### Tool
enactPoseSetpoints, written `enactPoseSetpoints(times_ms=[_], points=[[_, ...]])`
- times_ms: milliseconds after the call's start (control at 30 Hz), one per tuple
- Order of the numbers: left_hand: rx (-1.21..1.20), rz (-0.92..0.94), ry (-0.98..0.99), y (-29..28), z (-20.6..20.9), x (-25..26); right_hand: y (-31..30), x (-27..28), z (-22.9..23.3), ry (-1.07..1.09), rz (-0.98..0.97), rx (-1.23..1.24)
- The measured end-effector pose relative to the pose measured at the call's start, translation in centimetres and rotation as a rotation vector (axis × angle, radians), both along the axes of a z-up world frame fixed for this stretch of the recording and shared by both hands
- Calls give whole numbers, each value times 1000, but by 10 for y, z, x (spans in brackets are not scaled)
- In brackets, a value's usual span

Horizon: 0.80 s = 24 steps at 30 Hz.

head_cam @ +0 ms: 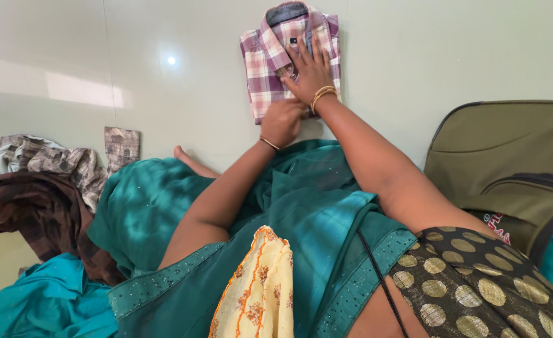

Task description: The person folds a purple and white plaid shirt on the floor, smoothing it out and folding the sleeves and body into a compact square. They then pick up a teal shirt and begin buttoning it up while sitting on the floor.

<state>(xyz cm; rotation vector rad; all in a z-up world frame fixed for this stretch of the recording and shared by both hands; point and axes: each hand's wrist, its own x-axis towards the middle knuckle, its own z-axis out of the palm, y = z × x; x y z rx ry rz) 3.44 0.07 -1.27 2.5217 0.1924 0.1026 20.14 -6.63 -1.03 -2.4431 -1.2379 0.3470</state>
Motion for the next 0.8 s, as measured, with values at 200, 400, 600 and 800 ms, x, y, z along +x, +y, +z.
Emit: enactPoseSetpoints(times_ms=[200,400,600,800], points=[[298,380,-144,43,5,29,0,-20,3,-76,-22,23],[222,442,241,57,1,30,1,-27,8,-74,-35,51],[247,410,193,65,-18,-9,1,-28,11,-66,-38,26],[320,395,193,47,-14,-70,-4,-40,12,-88,11,-20]])
